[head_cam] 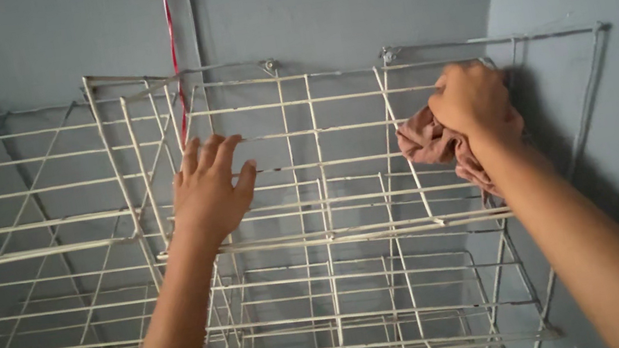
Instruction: The person places a pair of white sandals on the floor near a doorway, then picks up a pink cloth and wipes the horizontal bars of a white wire wall-mounted shelf. The person cleans multiple sections of the shelf with the cloth.
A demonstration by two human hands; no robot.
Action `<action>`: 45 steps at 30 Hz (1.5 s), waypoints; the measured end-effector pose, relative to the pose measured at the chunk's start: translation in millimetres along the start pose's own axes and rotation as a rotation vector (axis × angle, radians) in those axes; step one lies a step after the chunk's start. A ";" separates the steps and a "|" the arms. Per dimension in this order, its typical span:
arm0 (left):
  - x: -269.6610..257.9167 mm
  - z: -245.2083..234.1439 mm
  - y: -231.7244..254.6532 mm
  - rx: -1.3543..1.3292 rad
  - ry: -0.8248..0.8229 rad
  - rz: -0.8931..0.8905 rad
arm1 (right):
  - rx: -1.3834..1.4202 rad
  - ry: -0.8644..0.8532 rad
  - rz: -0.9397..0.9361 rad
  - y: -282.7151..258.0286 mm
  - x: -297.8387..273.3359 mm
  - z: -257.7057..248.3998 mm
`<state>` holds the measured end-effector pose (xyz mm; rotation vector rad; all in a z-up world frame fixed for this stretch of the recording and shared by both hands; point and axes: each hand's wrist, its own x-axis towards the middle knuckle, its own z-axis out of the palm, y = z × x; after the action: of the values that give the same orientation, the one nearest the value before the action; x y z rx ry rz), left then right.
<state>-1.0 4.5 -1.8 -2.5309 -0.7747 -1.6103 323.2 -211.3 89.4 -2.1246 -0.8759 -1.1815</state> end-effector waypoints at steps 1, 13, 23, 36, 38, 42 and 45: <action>1.6 -0.3 -0.9 0.006 0.000 0.007 | 0.007 0.011 -0.027 -6.6 -1.7 -3.0; -1.0 -3.1 -4.9 -0.059 0.037 -0.005 | 0.247 0.187 -0.767 -123.3 -2.0 -32.3; -1.9 -7.1 -3.5 -0.077 0.042 -0.013 | -0.052 -0.026 -0.494 -119.0 -7.8 14.5; -2.8 -0.8 -8.5 -0.039 0.071 0.003 | 0.054 -0.073 -0.460 -83.3 -59.0 -15.4; -2.1 -2.9 -6.4 -0.035 0.069 -0.007 | 0.154 -0.119 -0.443 -80.3 -64.0 -28.5; -3.6 -6.1 -2.2 -0.030 0.028 -0.021 | 0.137 -0.130 -0.476 -80.3 -77.6 -53.5; -2.9 -8.6 -2.4 -0.030 -0.020 -0.038 | 0.078 -0.088 -0.593 -77.9 -103.9 -78.8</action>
<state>-10.2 2.9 -0.9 -2.5718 -0.8119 -1.6222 181.9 -247.0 46.5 -1.9183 -1.6393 -1.3016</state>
